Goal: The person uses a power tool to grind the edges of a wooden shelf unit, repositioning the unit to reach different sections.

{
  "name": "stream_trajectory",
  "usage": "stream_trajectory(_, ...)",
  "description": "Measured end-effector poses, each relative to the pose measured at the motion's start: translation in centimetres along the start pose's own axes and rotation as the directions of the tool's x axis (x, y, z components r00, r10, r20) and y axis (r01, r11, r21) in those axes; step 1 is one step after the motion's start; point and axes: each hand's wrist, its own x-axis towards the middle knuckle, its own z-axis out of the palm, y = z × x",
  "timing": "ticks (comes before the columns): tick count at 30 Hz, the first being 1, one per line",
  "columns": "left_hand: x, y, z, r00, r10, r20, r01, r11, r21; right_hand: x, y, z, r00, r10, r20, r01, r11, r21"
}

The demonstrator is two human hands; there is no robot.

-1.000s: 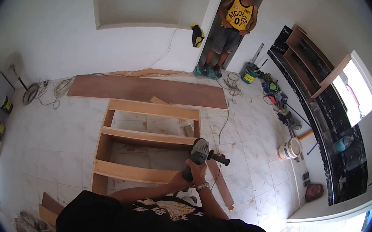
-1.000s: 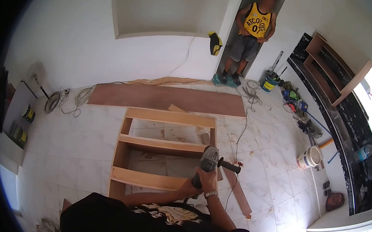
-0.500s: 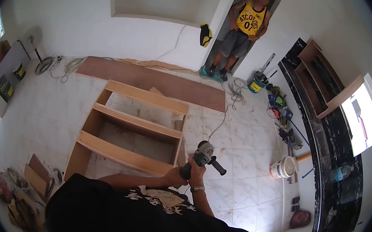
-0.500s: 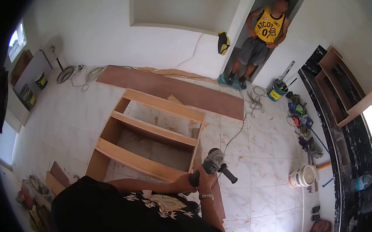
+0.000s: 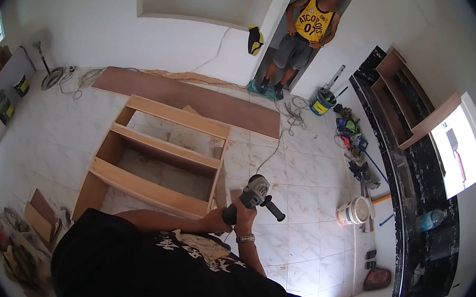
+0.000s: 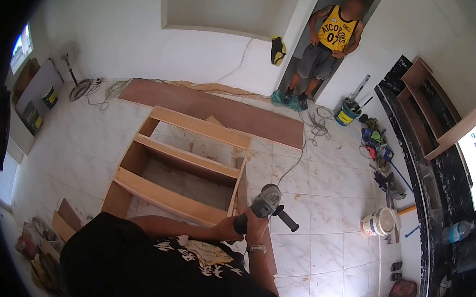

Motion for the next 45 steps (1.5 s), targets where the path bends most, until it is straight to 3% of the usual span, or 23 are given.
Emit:
stream_trajectory(5, 0.8, -0.7, 0.0, 0.997, -0.034, 0.063, 0.035, 0.999, -0.03, 0.0, -0.1, 0.0, 1.0, 0.014, -0.022, -0.013, 1.0, 0.023)
stream_trajectory(14, 1.3, -2.1, 0.3, 1.0, -0.006, 0.02, 0.007, 1.0, -0.03, 0.0, -0.7, 0.2, 1.0, 0.002, 0.017, -0.001, 0.999, -0.043)
stream_trajectory(17, 1.2, -2.4, 0.3, 0.996, 0.079, -0.029, -0.081, 0.995, -0.059, 0.2, -0.4, 0.3, 0.999, -0.005, 0.041, 0.008, 0.998, -0.065)
stream_trajectory(20, 1.0, -2.1, 0.1, 1.0, 0.014, 0.021, -0.011, 0.992, -0.13, 0.4, -0.5, 0.6, 0.998, -0.042, 0.054, 0.046, 0.996, -0.079)
stream_trajectory(23, 1.1, -2.6, 0.4, 0.998, 0.061, -0.019, -0.064, 0.982, -0.18, 0.6, -0.3, 1.0, 0.994, -0.092, 0.051, 0.096, 0.993, -0.072)
stream_trajectory(33, -0.4, -0.6, 0.1, 0.999, 0.025, -0.044, -0.032, 0.989, -0.148, -0.7, -2.1, 1.3, 0.998, -0.041, 0.057, 0.047, 0.993, -0.107)
stream_trajectory(36, -0.5, 0.1, -0.4, 0.999, -0.045, 0.004, 0.045, 0.99, -0.133, -0.5, -2.1, 1.0, 0.997, 0.031, 0.064, -0.02, 0.986, -0.165)
stream_trajectory(42, 0.7, -0.8, -0.5, 0.993, 0.116, -0.015, -0.116, 0.959, -0.258, 0.4, -1.9, 1.3, 0.996, -0.072, 0.044, 0.079, 0.978, -0.194)
stream_trajectory(45, 1.2, -1.2, -0.2, 0.995, 0.092, -0.03, -0.097, 0.969, -0.229, 0.5, -2.2, 1.4, 0.998, -0.047, 0.032, 0.052, 0.976, -0.211)
